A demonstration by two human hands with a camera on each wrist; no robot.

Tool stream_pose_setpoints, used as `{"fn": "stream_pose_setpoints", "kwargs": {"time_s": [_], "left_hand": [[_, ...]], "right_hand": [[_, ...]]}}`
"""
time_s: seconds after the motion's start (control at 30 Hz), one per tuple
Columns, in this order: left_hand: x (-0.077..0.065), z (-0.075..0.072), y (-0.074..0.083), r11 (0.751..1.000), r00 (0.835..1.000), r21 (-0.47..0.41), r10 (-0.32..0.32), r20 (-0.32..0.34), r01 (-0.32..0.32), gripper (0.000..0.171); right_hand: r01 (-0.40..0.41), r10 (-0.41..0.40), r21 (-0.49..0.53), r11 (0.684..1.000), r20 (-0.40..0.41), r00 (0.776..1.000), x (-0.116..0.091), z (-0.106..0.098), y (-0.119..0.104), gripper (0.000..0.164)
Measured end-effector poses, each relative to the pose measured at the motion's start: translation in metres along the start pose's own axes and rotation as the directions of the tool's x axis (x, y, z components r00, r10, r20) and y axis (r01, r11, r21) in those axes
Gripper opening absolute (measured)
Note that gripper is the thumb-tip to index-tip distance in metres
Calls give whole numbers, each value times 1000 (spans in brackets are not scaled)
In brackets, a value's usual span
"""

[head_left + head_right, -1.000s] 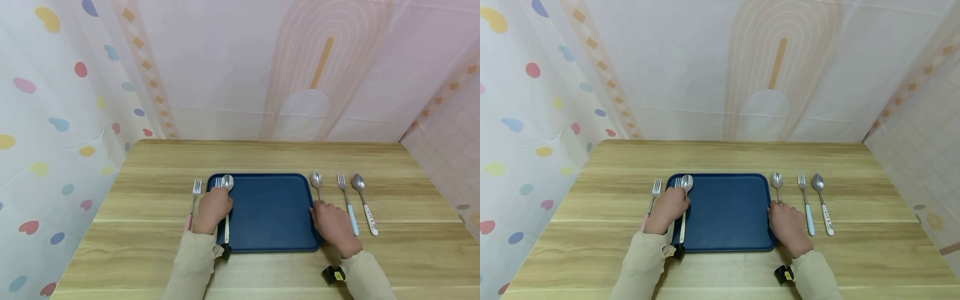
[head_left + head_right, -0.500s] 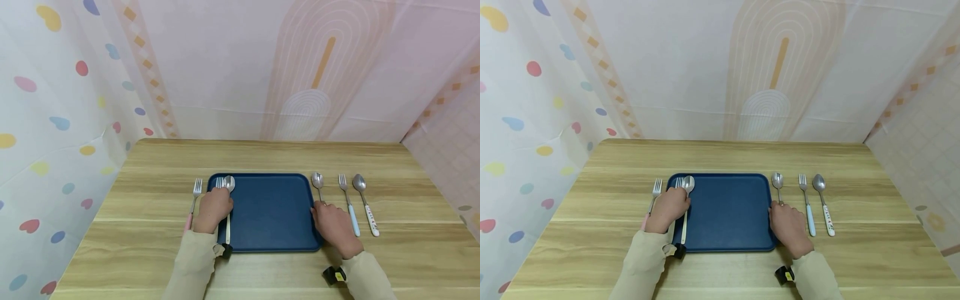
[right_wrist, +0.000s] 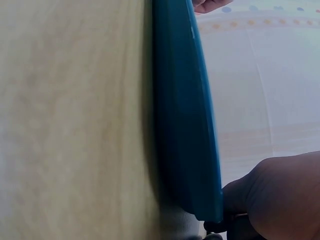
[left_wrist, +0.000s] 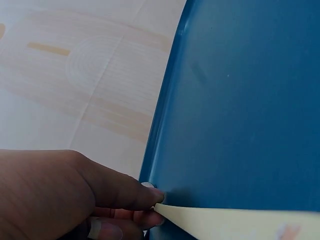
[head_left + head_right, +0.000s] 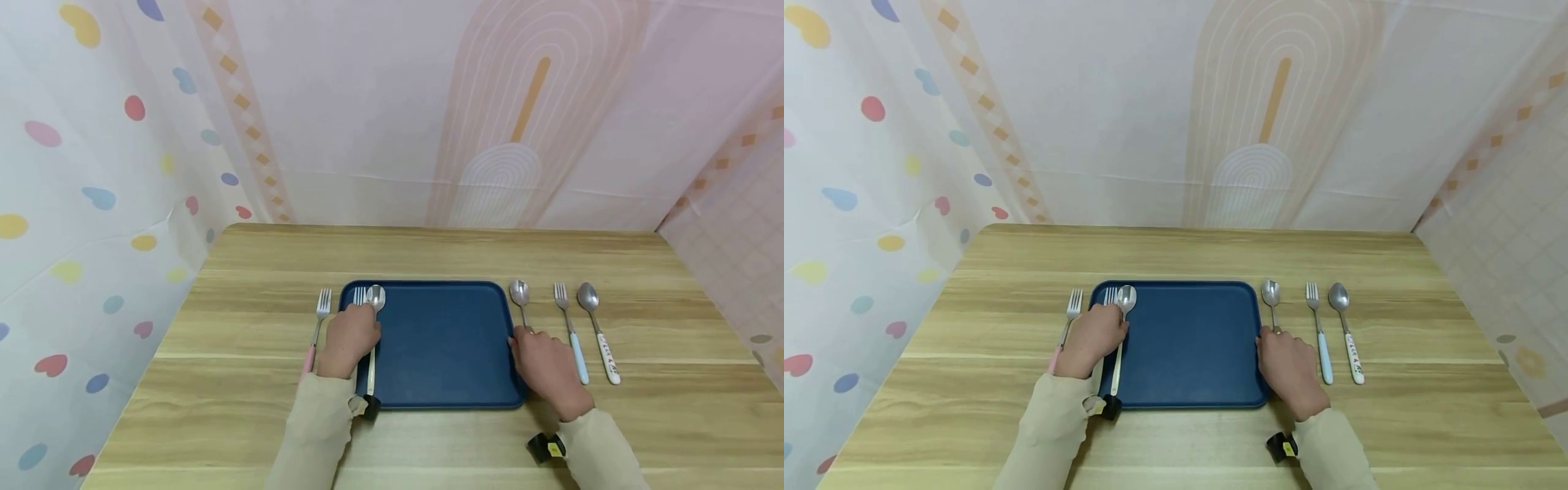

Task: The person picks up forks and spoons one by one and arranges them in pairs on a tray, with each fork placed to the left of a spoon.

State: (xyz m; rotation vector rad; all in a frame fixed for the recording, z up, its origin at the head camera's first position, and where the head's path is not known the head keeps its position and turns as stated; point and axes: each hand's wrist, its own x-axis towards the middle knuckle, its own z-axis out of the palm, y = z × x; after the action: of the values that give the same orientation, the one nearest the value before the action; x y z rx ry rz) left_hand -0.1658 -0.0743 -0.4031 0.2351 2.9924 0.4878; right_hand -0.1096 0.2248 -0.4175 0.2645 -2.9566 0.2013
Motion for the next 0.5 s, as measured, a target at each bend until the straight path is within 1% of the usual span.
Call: {"fn": "stream_pose_setpoints", "kwargs": {"time_s": [0.5], "left_hand": [[-1, -1, 0, 1000, 1000, 0, -20, 2, 20, 35]], "right_hand": [[-4, 4, 1, 1000, 6, 1000, 0, 0, 0, 22]]}}
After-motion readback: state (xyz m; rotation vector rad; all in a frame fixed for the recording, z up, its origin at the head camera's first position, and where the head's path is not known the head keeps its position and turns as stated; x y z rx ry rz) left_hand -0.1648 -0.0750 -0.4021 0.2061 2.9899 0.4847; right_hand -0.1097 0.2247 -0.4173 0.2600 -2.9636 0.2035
